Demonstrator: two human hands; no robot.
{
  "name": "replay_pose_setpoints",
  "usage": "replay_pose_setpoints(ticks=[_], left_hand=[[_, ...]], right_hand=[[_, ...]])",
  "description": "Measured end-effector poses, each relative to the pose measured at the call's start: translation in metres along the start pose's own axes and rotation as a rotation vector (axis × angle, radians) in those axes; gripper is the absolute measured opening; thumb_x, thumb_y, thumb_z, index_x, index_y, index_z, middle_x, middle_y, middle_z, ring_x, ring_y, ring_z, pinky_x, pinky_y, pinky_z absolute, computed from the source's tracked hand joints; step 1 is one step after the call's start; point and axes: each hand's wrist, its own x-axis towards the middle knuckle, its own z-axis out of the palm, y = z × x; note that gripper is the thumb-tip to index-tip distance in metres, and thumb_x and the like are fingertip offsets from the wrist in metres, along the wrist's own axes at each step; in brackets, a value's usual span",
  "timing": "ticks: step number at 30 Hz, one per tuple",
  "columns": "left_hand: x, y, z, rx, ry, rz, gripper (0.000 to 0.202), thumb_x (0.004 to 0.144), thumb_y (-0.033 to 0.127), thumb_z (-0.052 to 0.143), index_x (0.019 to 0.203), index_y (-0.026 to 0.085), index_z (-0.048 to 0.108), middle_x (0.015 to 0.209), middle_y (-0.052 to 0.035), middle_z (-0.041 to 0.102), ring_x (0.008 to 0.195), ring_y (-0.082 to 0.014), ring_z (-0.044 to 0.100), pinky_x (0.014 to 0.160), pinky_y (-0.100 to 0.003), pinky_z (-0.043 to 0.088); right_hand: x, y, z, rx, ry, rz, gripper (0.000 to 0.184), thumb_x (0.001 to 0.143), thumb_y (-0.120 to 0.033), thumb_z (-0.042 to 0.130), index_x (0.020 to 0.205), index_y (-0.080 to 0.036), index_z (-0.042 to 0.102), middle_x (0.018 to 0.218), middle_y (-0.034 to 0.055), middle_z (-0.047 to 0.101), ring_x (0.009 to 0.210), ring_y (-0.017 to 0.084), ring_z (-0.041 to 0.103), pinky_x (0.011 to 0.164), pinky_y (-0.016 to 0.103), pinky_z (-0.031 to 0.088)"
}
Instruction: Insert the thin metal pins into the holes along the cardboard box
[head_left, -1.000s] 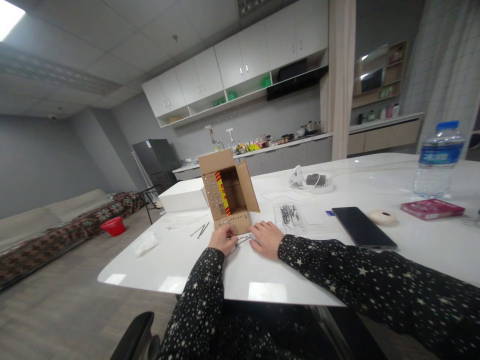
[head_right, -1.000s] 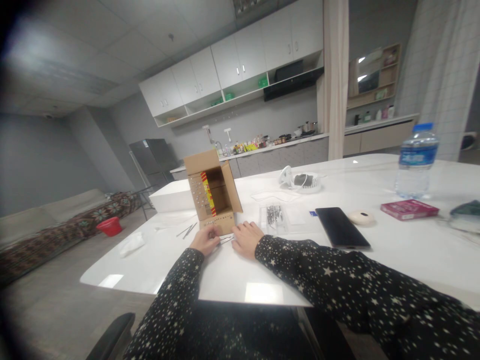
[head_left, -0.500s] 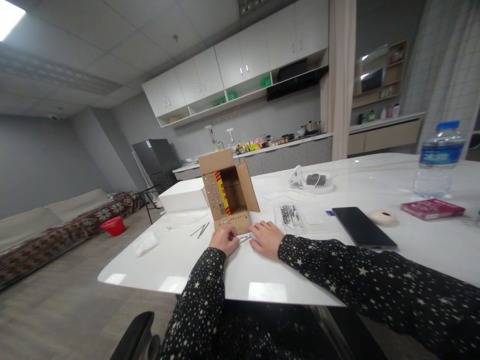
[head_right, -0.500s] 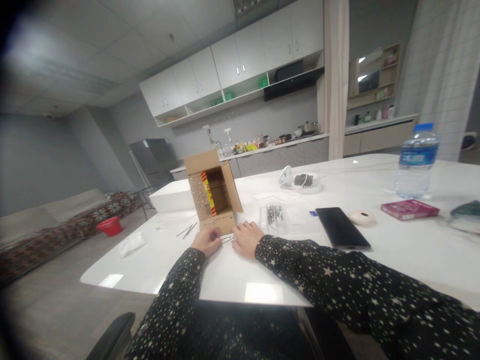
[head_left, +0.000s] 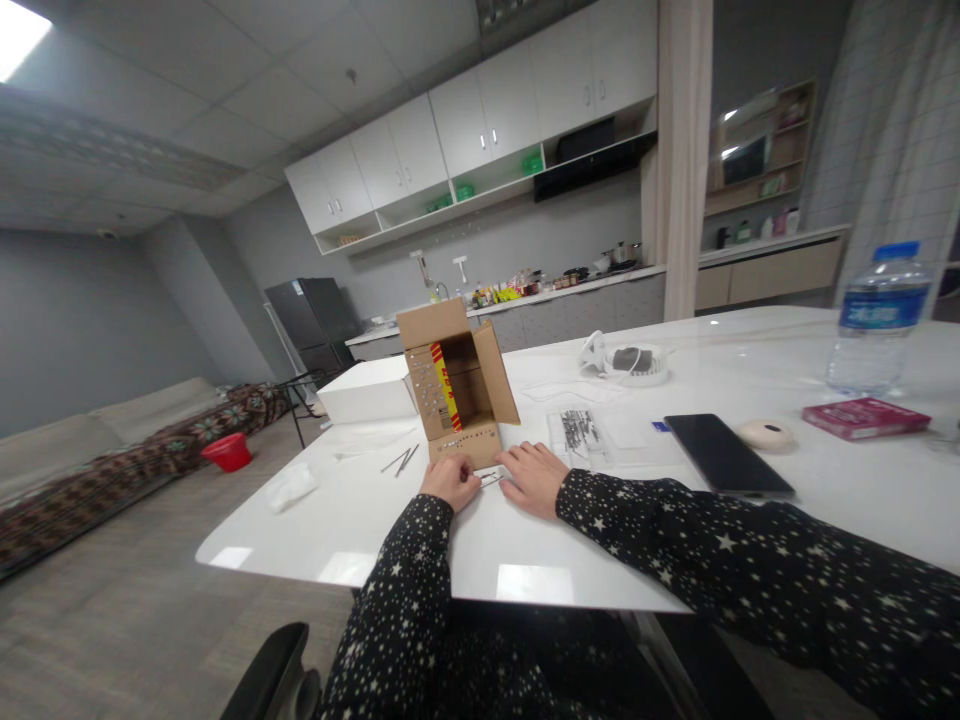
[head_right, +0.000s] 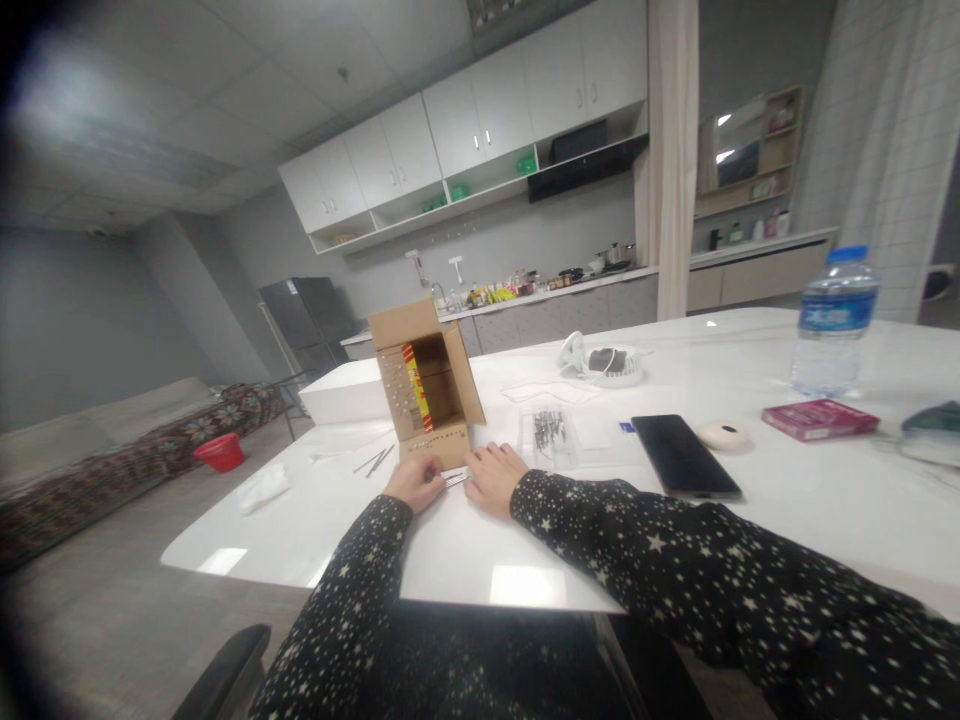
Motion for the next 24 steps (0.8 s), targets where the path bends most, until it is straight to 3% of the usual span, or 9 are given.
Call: replay_pose_setpoints(ticks=[11,24], left_hand=[[0.0,0.004,0.0012,0.164,-0.044,-0.011,0.015,0.077,0.029,0.049,0.078,0.018,0.059,0.096,-0.0081,0.066,0.098,-0.0241,0.057,0.086,-0.037,0.038],[0.0023,0.0046,0.0053,0.232,-0.07,0.0,0.02,0.08,0.029,0.043,0.084,0.016,0.058,0.104,-0.0121,0.064,0.104,-0.0254,0.055,0.089,-0.038,0.036]], right_hand=[[-0.0005,0.0,0.0001,-0.003,0.017,-0.003,0.03,0.088,-0.033,0.044,0.112,-0.017,0.053,0.102,0.0099,0.06,0.097,0.025,0.05,0.081,0.036,0.031],[-0.0003,-0.0002,-0.0007,0.004,0.005,0.004,0.029,0.089,-0.034,0.044,0.111,-0.017,0.053,0.102,0.0105,0.06,0.098,0.025,0.049,0.082,0.036,0.03]])
